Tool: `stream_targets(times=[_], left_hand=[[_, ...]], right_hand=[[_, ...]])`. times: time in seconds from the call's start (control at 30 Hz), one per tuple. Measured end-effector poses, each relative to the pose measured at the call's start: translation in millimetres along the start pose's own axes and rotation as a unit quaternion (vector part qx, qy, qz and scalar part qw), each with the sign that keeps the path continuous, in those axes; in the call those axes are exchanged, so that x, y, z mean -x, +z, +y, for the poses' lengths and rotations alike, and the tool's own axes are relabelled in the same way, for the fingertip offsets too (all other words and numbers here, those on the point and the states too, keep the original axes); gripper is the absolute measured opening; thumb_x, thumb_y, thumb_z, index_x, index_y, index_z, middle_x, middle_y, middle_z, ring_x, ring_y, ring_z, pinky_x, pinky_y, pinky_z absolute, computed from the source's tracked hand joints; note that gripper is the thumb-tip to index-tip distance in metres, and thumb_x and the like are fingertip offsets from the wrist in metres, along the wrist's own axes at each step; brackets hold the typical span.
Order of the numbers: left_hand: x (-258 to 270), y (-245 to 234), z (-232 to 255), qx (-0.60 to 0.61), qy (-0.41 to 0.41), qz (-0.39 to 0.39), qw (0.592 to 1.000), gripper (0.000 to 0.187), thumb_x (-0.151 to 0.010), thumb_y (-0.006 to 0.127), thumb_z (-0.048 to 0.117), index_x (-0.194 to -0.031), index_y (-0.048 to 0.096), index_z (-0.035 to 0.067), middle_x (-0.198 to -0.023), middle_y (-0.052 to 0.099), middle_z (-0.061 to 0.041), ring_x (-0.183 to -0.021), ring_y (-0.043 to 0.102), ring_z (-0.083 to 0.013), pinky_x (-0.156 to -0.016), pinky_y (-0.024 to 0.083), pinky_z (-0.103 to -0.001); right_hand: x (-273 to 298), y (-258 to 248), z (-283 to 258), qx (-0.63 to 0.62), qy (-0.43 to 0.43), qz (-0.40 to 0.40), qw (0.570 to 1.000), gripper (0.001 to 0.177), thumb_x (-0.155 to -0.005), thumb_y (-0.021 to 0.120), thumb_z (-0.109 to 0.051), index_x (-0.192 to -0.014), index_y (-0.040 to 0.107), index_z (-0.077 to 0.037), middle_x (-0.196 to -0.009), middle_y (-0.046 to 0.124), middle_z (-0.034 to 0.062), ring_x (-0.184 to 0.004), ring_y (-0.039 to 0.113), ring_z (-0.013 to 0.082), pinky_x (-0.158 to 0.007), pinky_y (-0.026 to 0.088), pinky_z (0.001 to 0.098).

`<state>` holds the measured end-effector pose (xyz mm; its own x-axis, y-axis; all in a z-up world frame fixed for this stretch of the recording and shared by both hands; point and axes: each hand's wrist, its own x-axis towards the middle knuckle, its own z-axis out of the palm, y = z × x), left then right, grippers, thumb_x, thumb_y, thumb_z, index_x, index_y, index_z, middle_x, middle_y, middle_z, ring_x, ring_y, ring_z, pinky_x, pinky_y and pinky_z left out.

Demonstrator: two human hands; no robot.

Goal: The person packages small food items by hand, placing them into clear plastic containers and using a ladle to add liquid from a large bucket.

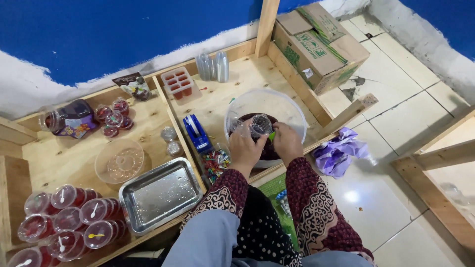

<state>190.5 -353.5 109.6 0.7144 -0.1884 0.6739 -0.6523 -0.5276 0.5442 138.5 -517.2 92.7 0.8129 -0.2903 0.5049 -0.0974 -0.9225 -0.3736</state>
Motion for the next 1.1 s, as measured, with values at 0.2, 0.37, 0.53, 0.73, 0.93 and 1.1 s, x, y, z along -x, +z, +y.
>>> stream_targets(times=[0.2, 0.37, 0.53, 0.73, 0.93, 1.1], left_hand=[[3, 7, -2, -0.051, 0.042, 0.027, 0.997, 0.063, -0.084, 0.065, 0.06, -0.12, 0.062, 0.01, -0.096, 0.063, -0.009, -0.092, 0.066, -0.0295, -0.081, 0.051, -0.043], [5, 6, 0, -0.082, 0.048, -0.006, 0.995, 0.065, -0.083, 0.067, 0.056, -0.111, 0.063, -0.003, -0.1, 0.066, -0.018, -0.097, 0.066, -0.0356, -0.087, 0.05, -0.046], [16, 20, -13, -0.082, 0.039, -0.009, 0.996, 0.062, -0.087, 0.063, 0.056, -0.115, 0.061, 0.0, -0.105, 0.064, -0.017, -0.1, 0.065, -0.0361, -0.089, 0.049, -0.047], [11, 15, -10, -0.087, 0.016, -0.058, 0.994, 0.063, -0.091, 0.061, 0.058, -0.118, 0.057, 0.001, -0.108, 0.065, -0.017, -0.103, 0.066, -0.0336, -0.093, 0.047, -0.043], [13, 23, -13, -0.075, 0.017, -0.038, 0.996, 0.068, -0.095, 0.058, 0.057, -0.124, 0.052, -0.005, -0.111, 0.065, -0.022, -0.103, 0.065, -0.0378, -0.092, 0.048, -0.048], [18, 27, -18, -0.065, -0.018, -0.125, 0.99, 0.074, -0.098, 0.047, 0.059, -0.131, 0.051, -0.007, -0.117, 0.063, -0.021, -0.111, 0.061, -0.0378, -0.097, 0.042, -0.047]], right_hand=[[-1, -10, -11, -0.036, 0.026, 0.017, 0.999, 0.023, -0.103, 0.055, -0.022, -0.12, 0.07, -0.016, -0.103, 0.076, 0.0055, -0.095, 0.073, 0.0273, -0.082, 0.059, 0.038], [0, -7, -13, 0.031, 0.013, 0.022, 0.999, 0.024, -0.103, 0.056, -0.022, -0.122, 0.068, -0.016, -0.102, 0.075, 0.0077, -0.094, 0.074, 0.0274, -0.081, 0.06, 0.0386], [2, -10, -10, -0.011, 0.014, -0.004, 1.0, 0.021, -0.102, 0.058, -0.019, -0.118, 0.071, -0.014, -0.107, 0.075, 0.0079, -0.1, 0.072, 0.0288, -0.088, 0.058, 0.0389], [-1, -16, -12, -0.089, 0.102, 0.091, 0.987, 0.015, -0.098, 0.064, -0.017, -0.108, 0.076, -0.017, -0.092, 0.077, 0.0069, -0.088, 0.074, 0.0267, -0.078, 0.059, 0.0373], [-1, -42, -31, -0.353, 0.25, 0.146, 0.89, 0.018, -0.102, 0.058, -0.008, -0.114, 0.068, 0.001, -0.1, 0.073, 0.0202, -0.066, 0.075, 0.0277, -0.067, 0.063, 0.0359], [9, -51, -22, -0.4, 0.151, 0.249, 0.869, 0.018, -0.105, 0.052, 0.001, -0.116, 0.063, 0.011, -0.098, 0.069, 0.0261, -0.066, 0.073, 0.0339, -0.065, 0.066, 0.0406]])
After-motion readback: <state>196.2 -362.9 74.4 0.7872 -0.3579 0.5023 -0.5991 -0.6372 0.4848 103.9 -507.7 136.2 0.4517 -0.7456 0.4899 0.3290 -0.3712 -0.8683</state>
